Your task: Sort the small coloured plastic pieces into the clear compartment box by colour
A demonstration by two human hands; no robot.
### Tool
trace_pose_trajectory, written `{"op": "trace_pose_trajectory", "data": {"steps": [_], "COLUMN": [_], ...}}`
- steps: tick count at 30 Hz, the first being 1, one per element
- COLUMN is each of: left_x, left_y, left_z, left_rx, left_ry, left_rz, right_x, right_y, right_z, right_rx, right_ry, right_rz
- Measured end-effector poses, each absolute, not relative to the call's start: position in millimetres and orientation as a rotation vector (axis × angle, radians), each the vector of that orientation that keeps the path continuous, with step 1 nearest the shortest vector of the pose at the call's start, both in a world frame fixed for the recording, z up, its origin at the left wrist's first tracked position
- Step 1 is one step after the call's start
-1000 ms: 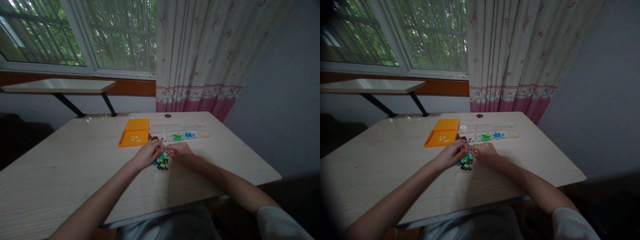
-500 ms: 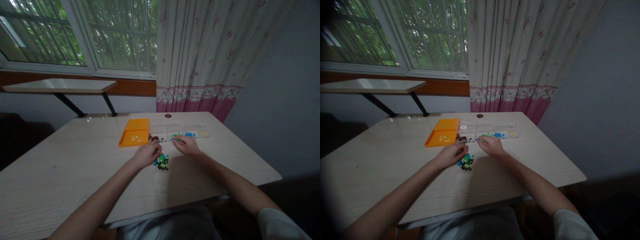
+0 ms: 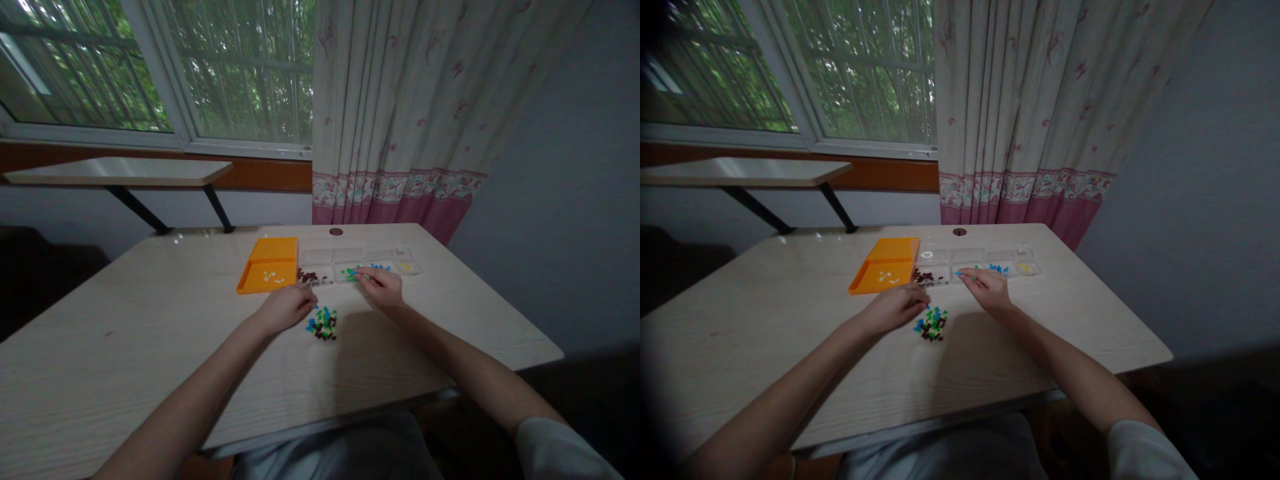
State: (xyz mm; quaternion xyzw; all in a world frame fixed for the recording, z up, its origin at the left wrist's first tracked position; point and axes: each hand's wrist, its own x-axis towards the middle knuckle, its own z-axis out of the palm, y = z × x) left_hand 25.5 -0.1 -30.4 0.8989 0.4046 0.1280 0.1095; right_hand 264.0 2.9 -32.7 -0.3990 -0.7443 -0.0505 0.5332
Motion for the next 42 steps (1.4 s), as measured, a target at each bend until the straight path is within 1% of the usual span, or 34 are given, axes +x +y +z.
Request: {"op": "trace_pose_trajectory", "data": {"steps": [3, 9, 14, 17, 20, 24, 27, 33, 37, 39, 42], "left_x": [24.1, 24.3, 25.2, 25.8, 26.4, 27.6, 28.3, 25.4, 24.3, 25.7, 30.8], "left_y": [1.1, 1.1, 0.0, -0.2, -0.4, -1.0, -2.0, -2.7, -1.9, -2.3, -5.3], "left_z": [-31.4, -33.9, -32.4, -31.3, -30.7, -30.6, -30.1, -27.3, -26.7, -26.2, -24.1], "left_rx": [2.680, 2.702, 2.719, 2.736, 2.749, 2.754, 2.741, 2.658, 2.595, 2.567, 2.526], "left_ry": [1.156, 1.178, 1.172, 1.161, 1.155, 1.161, 1.184, 1.212, 1.233, 1.229, 1.192], "left_rz": [0.363, 0.352, 0.335, 0.328, 0.332, 0.343, 0.336, 0.310, 0.317, 0.381, 0.580], "right_x": [264.1, 265.7, 292.1, 319.1, 344.0, 361.6, 363.1, 353.8, 332.3, 313.4, 280.3], "right_y": [2.6, 5.0, 16.7, 28.9, 42.7, 56.2, 59.3, 53.0, 40.4, 30.4, 13.2], "right_z": [-31.9, -33.4, -24.3, -13.8, -9.8, -18.1, -25.4, -23.2, -20.9, -23.3, -30.4], "right_rx": [-0.921, -0.942, -0.931, -1.081, -1.314, -1.608, -1.673, -1.582, -1.439, -1.319, -1.147], "right_ry": [-1.777, -1.815, -2.060, -2.177, -2.307, -2.359, -2.350, -2.315, -2.324, -2.366, -2.475], "right_rz": [-0.162, -0.146, -0.214, -0.249, -0.213, -0.201, -0.168, -0.108, -0.044, -0.025, 0.001]}}
